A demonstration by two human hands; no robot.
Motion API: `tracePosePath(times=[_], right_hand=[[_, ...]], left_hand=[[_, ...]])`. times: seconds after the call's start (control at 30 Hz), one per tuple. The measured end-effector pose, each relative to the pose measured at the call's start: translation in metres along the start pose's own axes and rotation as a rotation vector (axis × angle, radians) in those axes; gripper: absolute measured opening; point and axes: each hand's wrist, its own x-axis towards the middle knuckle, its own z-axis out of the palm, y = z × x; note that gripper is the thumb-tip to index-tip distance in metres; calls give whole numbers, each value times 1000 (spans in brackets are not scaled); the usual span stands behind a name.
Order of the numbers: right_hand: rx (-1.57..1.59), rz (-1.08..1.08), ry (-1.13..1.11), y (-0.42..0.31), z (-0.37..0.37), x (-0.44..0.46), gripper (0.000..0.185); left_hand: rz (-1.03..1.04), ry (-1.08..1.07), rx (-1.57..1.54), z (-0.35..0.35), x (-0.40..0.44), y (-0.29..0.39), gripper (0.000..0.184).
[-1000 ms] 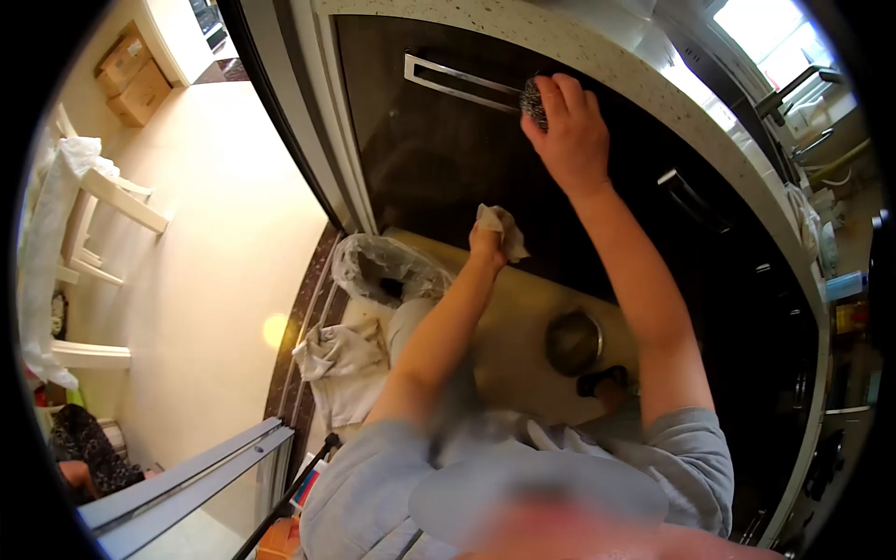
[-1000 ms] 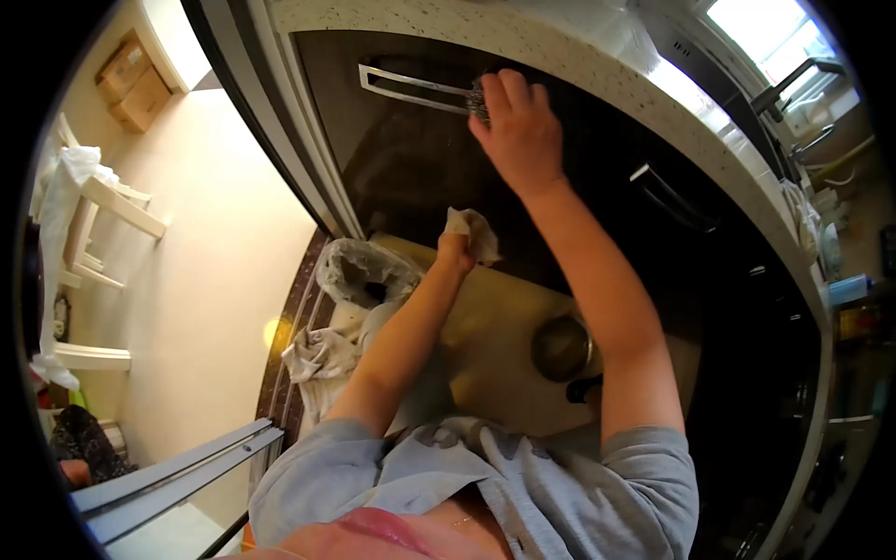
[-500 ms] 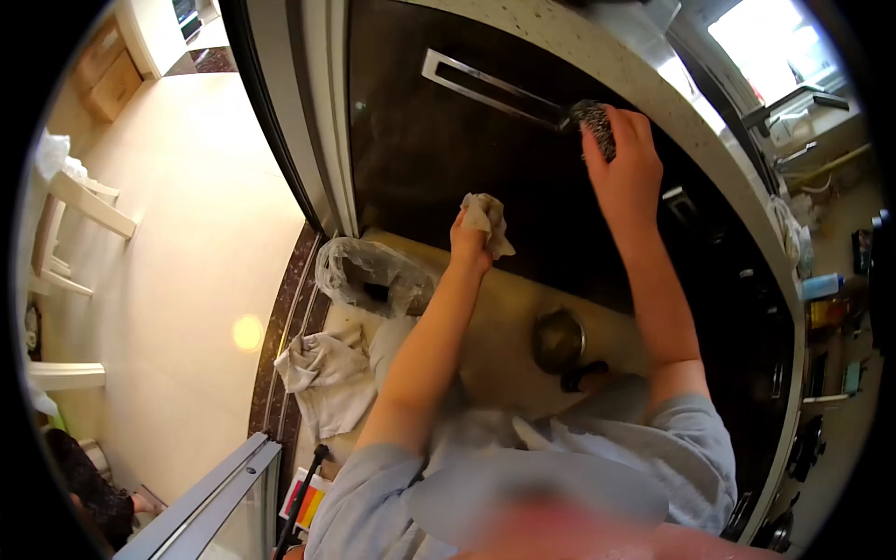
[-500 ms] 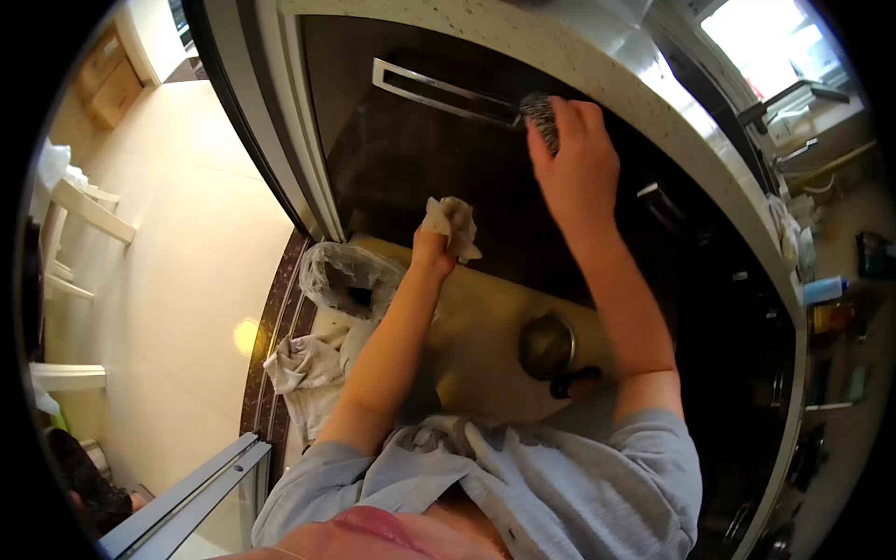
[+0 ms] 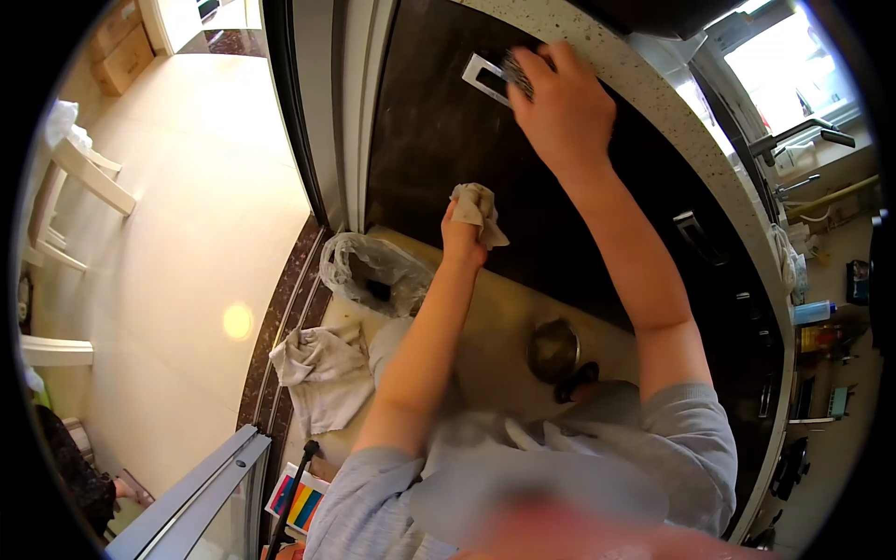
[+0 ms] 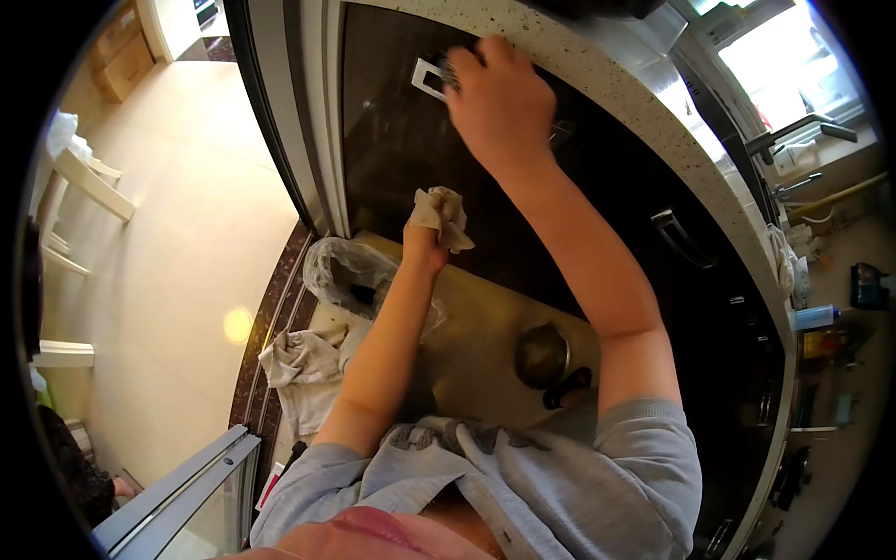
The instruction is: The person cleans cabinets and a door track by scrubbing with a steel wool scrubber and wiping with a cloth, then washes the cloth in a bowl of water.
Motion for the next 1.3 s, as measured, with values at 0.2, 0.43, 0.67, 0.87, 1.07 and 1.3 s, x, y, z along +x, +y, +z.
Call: tracePosePath(times=[0.2, 0.43, 0.67, 0.87, 1.07, 1.3], right_hand=[[-8, -110, 95, -12, 36, 15, 27], [19, -93, 84, -18, 24, 22, 31], [-127, 77, -167, -5, 0, -1, 30], [17, -186, 95, -13, 41, 11, 41], [-77, -322, 294, 30, 23, -34, 31], [-11, -447, 236, -13, 27, 8, 22]], left_hand=[[13, -39, -18, -8, 12, 1, 14], [107, 11, -42, -6, 19, 16, 11], [88, -40, -13, 3, 11, 27, 9], [101, -101, 5, -2, 20, 20, 10], [59, 19, 23, -5, 18, 29, 10], [89, -34, 137, -13, 21, -5, 13]])
